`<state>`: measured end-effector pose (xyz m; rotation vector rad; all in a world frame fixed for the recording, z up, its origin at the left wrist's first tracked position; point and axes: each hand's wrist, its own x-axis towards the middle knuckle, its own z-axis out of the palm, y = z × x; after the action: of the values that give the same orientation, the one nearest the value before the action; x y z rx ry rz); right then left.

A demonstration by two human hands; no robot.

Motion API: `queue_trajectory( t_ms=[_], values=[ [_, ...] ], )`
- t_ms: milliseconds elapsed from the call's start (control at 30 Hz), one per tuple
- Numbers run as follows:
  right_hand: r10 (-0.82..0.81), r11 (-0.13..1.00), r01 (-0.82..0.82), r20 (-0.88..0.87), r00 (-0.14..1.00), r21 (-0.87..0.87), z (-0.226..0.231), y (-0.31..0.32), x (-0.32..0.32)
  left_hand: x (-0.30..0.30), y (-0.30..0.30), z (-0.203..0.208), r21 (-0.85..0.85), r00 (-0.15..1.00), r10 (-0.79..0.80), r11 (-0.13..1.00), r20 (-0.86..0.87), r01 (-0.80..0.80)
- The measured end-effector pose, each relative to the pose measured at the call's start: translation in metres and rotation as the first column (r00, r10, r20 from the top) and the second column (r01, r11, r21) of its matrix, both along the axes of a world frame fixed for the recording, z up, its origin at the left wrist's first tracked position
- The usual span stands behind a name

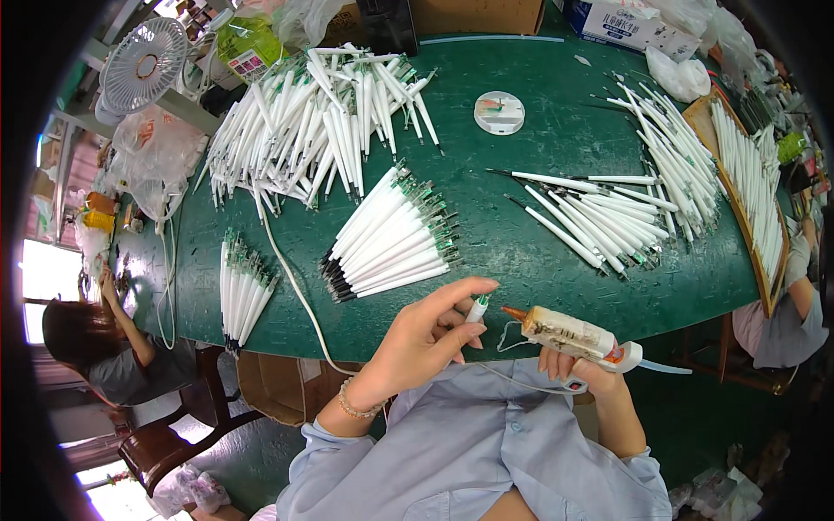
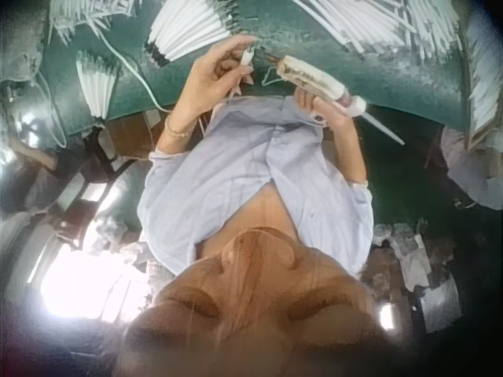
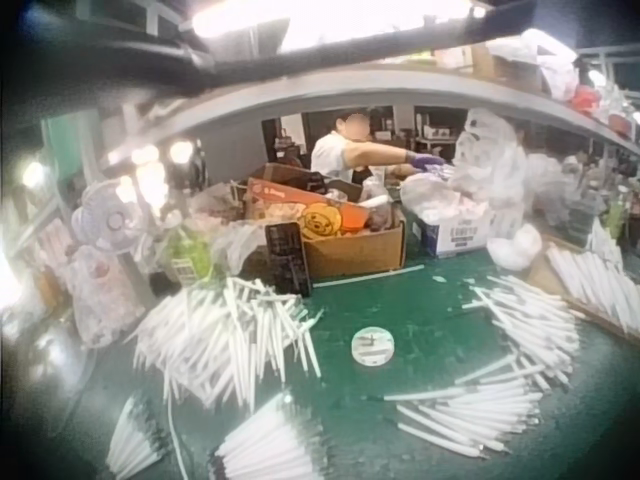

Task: Use a hot glue gun to assemble small white plastic components at a factory workbench.

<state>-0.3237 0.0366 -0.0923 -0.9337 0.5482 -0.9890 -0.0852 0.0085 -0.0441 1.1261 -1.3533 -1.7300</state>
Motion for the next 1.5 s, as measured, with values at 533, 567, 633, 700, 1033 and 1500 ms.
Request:
queue_trajectory(
  t_ms=[533, 567, 633, 700, 1033, 1500],
  values=[
    [-0.022, 1.0, 0.027, -0.244, 0.97, 0.016, 0.016, -0.002, 0.005, -0.001, 0.001, 0.002, -0.066, 0.99, 0.001, 0.998, 0.139, 0.009],
    [-0.021, 1.0, 0.025, -0.244, 0.97, 0.016, 0.015, -0.002, 0.004, -0.001, 0.001, 0.002, -0.064, 0.99, 0.0, 0.998, 0.14, 0.009],
    [0.025, 0.999, -0.02, -0.138, 0.99, 0.033, 0.011, -0.002, 0.001, -0.001, 0.001, 0.001, -0.066, 0.991, 0.004, 0.998, 0.133, 0.005],
    [0.027, 0.999, -0.023, -0.137, 0.99, 0.033, 0.01, -0.002, 0.0, 0.0, 0.001, -0.001, -0.068, 0.992, 0.006, 0.998, 0.123, 0.003],
    [0.027, 1.0, -0.025, -0.145, 0.989, 0.015, 0.008, -0.002, 0.0, 0.002, 0.0, -0.001, -0.102, 0.991, -0.01, 0.994, 0.137, 0.025],
    [-0.232, 0.973, 0.218, -0.287, 0.929, -0.081, 0.006, 0.002, 0.017, 0.008, 0.002, 0.004, -0.063, 0.992, 0.01, 0.998, -0.13, -0.018]
  ],
)
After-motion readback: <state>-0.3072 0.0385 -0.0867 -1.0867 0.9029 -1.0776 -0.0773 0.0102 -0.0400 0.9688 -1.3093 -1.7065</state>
